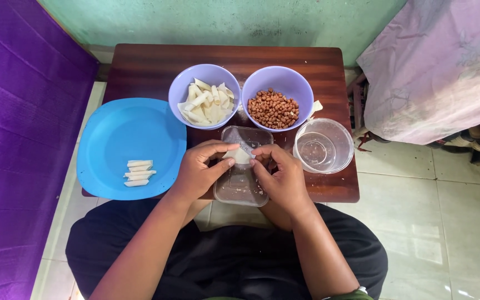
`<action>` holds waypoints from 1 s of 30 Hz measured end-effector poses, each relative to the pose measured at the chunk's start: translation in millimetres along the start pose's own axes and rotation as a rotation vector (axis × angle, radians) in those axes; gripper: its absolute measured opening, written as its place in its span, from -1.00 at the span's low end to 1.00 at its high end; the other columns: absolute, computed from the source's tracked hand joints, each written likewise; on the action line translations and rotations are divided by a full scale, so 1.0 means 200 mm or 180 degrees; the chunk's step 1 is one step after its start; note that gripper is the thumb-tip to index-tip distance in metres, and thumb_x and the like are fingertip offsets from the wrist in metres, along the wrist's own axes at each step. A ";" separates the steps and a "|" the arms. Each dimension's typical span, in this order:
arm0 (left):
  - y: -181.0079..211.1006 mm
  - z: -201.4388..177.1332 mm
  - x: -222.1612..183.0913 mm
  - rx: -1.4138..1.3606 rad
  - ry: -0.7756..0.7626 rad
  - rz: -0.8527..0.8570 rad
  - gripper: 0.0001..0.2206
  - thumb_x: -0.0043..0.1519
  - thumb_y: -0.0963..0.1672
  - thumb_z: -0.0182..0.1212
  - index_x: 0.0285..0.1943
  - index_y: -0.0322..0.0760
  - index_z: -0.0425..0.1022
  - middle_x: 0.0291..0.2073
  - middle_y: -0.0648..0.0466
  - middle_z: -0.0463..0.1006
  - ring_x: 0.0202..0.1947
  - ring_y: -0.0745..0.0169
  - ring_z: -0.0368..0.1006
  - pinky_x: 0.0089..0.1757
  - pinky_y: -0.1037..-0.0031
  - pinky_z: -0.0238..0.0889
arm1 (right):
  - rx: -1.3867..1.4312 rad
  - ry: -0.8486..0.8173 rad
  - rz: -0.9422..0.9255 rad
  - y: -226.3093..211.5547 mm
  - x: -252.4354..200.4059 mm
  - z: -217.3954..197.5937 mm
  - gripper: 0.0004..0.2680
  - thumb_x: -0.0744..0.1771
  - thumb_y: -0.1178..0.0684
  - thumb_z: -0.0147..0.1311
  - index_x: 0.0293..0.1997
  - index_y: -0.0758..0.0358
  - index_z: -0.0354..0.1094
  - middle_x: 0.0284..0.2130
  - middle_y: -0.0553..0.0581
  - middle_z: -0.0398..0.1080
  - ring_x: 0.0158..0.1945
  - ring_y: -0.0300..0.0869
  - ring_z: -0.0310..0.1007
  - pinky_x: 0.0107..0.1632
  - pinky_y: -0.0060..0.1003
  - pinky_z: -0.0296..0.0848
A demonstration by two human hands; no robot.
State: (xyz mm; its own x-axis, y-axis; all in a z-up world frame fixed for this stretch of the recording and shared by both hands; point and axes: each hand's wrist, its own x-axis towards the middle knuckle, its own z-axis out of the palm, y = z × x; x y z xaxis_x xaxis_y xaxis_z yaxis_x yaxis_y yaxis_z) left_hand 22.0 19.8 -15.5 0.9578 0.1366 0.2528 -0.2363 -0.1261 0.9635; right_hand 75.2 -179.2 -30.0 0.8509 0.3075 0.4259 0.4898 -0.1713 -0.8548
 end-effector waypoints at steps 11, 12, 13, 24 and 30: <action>0.02 0.00 -0.02 0.0079 -0.0172 -0.0194 -0.76 0.13 -0.28 0.35 -0.01 -0.35 0.68 -0.36 -0.06 0.70 -0.24 0.37 0.53 -0.15 0.36 0.49 | -0.0087 -0.0120 -0.0111 -0.07 0.02 -0.01 -0.81 0.22 0.22 0.30 -0.11 0.24 0.57 -0.47 0.15 0.56 -0.41 0.03 0.52 -0.30 -0.15 0.48; 0.02 0.01 -0.02 0.0074 -0.0192 -0.0216 -0.77 0.14 -0.28 0.34 -0.02 -0.35 0.68 -0.33 -0.07 0.71 -0.22 0.35 0.55 -0.14 0.35 0.49 | -0.0093 -0.0131 -0.0161 -0.07 0.03 -0.01 -0.81 0.23 0.22 0.29 -0.11 0.23 0.58 -0.46 0.15 0.57 -0.39 0.04 0.53 -0.27 -0.14 0.48; 0.02 0.01 -0.02 0.0075 -0.0196 -0.0214 -0.77 0.14 -0.28 0.34 -0.02 -0.35 0.68 -0.33 -0.07 0.71 -0.22 0.35 0.55 -0.14 0.35 0.49 | -0.0093 -0.0126 -0.0162 -0.07 0.02 -0.01 -0.81 0.23 0.22 0.29 -0.11 0.23 0.58 -0.46 0.15 0.57 -0.39 0.04 0.53 -0.27 -0.14 0.48; 0.01 0.02 -0.01 -0.0062 -0.0111 -0.0232 -0.73 0.15 -0.29 0.33 0.05 -0.38 0.63 -0.29 -0.06 0.68 -0.26 0.32 0.61 -0.15 0.36 0.51 | -0.0069 -0.0086 -0.0248 -0.02 0.02 -0.02 -0.85 0.25 0.21 0.27 -0.14 0.18 0.59 -0.45 0.14 0.55 -0.33 0.09 0.55 -0.21 -0.13 0.49; -0.02 0.01 -0.01 -0.0046 -0.0109 -0.0206 -0.70 0.14 -0.29 0.36 0.06 -0.40 0.61 -0.33 -0.06 0.66 -0.30 0.30 0.62 -0.20 0.40 0.52 | -0.0110 -0.0076 -0.0251 -0.04 0.02 -0.02 -0.86 0.27 0.21 0.26 -0.13 0.19 0.57 -0.46 0.15 0.53 -0.35 0.11 0.54 -0.22 -0.11 0.49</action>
State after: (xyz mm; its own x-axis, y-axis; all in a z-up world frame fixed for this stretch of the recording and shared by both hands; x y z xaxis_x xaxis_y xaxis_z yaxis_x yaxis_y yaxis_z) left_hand 21.9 17.4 -20.4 0.9761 0.1104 0.1871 -0.1759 -0.1037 0.9789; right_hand 75.4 -180.1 -20.7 0.8049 0.3435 0.4839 0.5617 -0.1779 -0.8080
